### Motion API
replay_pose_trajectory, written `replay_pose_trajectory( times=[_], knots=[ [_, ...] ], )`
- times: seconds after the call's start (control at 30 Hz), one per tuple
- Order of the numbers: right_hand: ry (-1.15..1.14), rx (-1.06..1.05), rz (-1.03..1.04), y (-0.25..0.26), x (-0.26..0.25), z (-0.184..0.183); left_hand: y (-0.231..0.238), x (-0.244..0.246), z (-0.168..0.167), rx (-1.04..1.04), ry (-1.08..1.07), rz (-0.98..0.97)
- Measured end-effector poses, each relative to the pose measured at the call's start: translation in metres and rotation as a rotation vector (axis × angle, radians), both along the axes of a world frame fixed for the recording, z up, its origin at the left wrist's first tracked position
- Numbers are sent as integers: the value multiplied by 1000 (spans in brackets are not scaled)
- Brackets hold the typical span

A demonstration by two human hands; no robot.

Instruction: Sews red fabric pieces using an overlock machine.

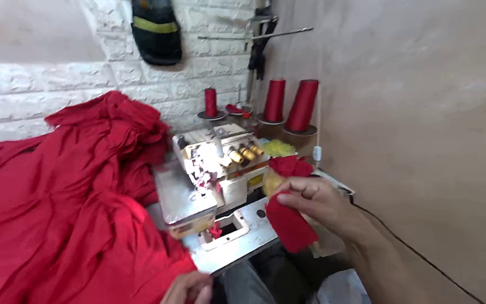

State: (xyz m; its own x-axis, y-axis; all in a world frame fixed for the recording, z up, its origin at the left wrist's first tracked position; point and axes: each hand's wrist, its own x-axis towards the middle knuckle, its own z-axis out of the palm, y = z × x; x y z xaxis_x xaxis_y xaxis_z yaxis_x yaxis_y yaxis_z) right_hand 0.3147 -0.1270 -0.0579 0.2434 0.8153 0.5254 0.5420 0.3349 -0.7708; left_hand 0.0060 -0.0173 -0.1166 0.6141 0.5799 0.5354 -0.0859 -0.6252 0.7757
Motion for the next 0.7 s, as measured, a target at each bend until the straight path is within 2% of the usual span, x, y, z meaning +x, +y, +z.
replay_pose_trajectory(
  times=[0.07, 0.17, 0.27, 0.33, 0.4, 0.5, 0.53, 0.63, 0.7],
  knots=[
    [-20, -21, 135, 12, -27, -14, -9, 12, 0, -131, -4, -45],
    [84, -26, 282, 29, -61, -37, -12, 21, -6, -335, -42, -140],
    [167, -20, 355, 42, -84, -51, -8, 23, -14, -473, -144, -217],
    [207, -6, 360, 48, -95, -60, -5, 22, -20, -502, -193, -190],
    [164, 68, 240, 53, -106, -68, -5, 20, -26, -500, -235, -100],
    [-102, 261, -172, 55, -120, -82, -5, 17, -29, -570, -300, 28],
    [-141, 305, -234, 53, -124, -84, -6, 16, -30, -621, -340, 38],
    [-285, 300, -224, 48, -138, -90, -7, 16, -31, -708, -406, 25],
    [-394, 278, -273, 51, -147, -99, -9, 14, -31, -664, -382, 41]
  ],
)
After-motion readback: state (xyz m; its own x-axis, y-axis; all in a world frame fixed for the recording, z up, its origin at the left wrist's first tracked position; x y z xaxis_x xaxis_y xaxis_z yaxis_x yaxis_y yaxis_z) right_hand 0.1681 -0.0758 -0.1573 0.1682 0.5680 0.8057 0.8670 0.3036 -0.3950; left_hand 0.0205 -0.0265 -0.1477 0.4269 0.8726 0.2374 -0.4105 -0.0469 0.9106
